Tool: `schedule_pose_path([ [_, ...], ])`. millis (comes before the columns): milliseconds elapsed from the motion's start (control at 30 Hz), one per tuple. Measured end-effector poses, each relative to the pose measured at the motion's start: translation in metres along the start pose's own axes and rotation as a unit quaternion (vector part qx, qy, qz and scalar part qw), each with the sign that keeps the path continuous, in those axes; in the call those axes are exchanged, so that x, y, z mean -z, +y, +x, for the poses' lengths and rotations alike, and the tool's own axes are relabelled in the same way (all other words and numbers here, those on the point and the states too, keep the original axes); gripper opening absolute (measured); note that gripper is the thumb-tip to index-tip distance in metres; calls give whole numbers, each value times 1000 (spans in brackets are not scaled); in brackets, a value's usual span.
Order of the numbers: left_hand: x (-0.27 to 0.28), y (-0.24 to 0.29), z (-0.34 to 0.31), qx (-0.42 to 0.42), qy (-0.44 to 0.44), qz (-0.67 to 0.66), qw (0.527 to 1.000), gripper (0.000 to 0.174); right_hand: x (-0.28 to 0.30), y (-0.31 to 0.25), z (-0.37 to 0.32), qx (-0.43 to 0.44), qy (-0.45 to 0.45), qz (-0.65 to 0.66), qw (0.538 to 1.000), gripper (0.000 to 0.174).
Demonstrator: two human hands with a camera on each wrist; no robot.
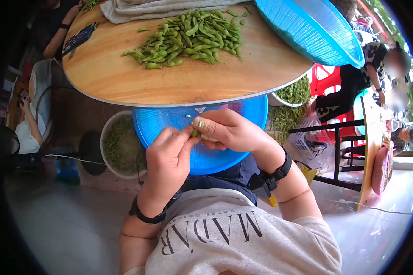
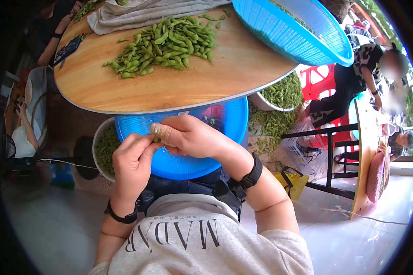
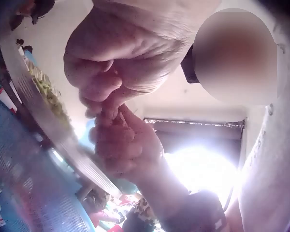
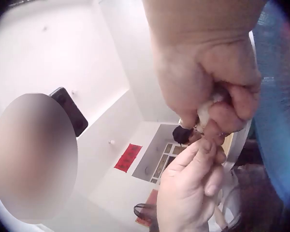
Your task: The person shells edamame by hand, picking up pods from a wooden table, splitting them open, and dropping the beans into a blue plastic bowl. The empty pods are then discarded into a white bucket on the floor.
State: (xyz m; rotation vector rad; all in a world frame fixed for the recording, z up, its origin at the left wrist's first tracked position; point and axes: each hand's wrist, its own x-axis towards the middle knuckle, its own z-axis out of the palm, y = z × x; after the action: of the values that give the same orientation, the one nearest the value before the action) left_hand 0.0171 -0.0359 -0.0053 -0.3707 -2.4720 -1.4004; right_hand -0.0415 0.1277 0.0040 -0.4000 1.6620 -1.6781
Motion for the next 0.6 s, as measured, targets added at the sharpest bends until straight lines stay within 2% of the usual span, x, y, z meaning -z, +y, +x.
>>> schedule_pose_path([
  [267,-1,9,-3,-19,-51,81,995,12,-5,12,-4,34,34,-52,997,38],
  [367,-5,12,-2,-16,-21,74,997,7,-6,20,-5,38,55,-42,997,36],
  [467,-9,4,-3,-7,1,5,1000,4,-9,22,-8,47,75,-24,996,34],
  [533,-6,4,-5,143,-27,-146,978,7,-11,20,-10,61,84,-16,994,32],
  [567,-5,4,-6,216,-42,-220,950,8,-13,22,-11,80,94,-33,992,32],
  [600,-7,-1,-8,255,-27,-297,920,10,-14,27,-11,99,104,-49,988,31],
])
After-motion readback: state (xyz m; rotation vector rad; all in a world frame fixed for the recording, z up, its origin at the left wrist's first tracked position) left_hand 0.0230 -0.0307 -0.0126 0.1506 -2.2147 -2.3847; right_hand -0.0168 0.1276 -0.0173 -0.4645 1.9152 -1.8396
